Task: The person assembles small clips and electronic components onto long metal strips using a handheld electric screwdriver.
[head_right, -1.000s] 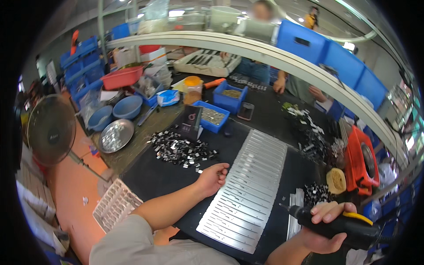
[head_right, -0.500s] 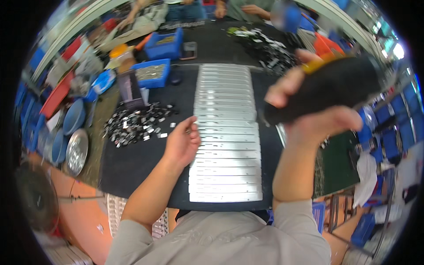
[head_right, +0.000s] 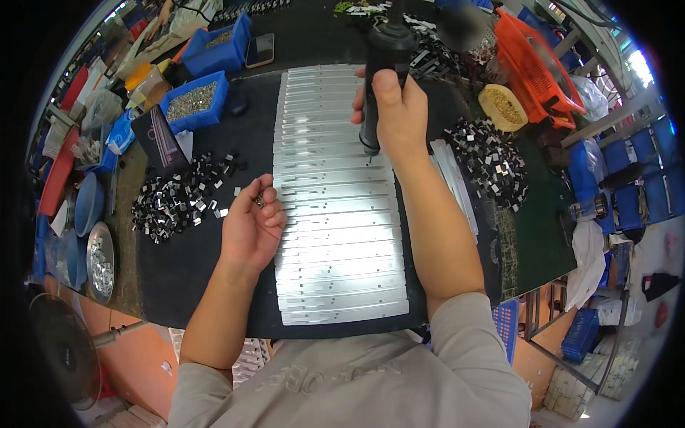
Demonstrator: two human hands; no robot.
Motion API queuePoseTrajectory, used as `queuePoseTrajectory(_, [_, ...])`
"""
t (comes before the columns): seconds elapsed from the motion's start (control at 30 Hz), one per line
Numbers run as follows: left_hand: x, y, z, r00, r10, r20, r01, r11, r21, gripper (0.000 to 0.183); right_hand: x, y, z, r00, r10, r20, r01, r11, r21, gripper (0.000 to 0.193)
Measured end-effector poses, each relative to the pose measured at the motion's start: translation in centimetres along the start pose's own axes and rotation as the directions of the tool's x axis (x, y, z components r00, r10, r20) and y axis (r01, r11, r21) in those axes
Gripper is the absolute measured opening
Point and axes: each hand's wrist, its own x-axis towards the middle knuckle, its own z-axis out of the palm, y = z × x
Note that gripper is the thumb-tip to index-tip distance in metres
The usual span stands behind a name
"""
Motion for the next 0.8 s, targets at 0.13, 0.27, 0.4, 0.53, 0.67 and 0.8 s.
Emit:
queuePoseTrajectory(0.13, [0.3,0.2,0.1,1.000,0.013,-0.004,-0.013,1.000,0.006,0.019,0.3,0.2,0.2,1.000,-0.002,-0.009,0.003,0.999,0.044,0.069])
queuePoseTrajectory(0.27, [0.4,0.2,-0.4,1.000,0.007,0.028,-0.006,0.999,-0.035,0.021,0.3,0.3,0.2,1.000,0.007,-0.006,-0.007,0.999,0.037,0.069])
queuePoseTrajectory(0.4, [0.2,0.1,-0.4,1.000,0.006,0.027,-0.005,1.000,-0.027,0.020,0.1,0.4,0.2,1.000,0.027,-0.015,-0.027,0.999,-0.042,0.078])
queuePoseTrajectory(0.53, [0.1,-0.2,-0.5,1.000,0.023,0.004,-0.023,1.000,-0.006,0.020,-0.4,0.9,0.0,0.998,0.021,-0.063,-0.020,1.000,0.024,0.065])
queuePoseTrajectory(0.67, [-0.2,-0.6,0.2,0.999,0.025,-0.021,-0.025,1.000,-0.002,0.022,-0.4,1.0,0.1,0.997,0.016,-0.070,-0.016,1.000,0.004,0.065])
queuePoseTrajectory(0.8, [0.2,-0.8,1.2,0.998,0.038,-0.048,-0.037,0.999,0.014,0.035,0.1,1.8,-0.6,0.999,0.014,-0.047,-0.011,0.998,0.064,0.067])
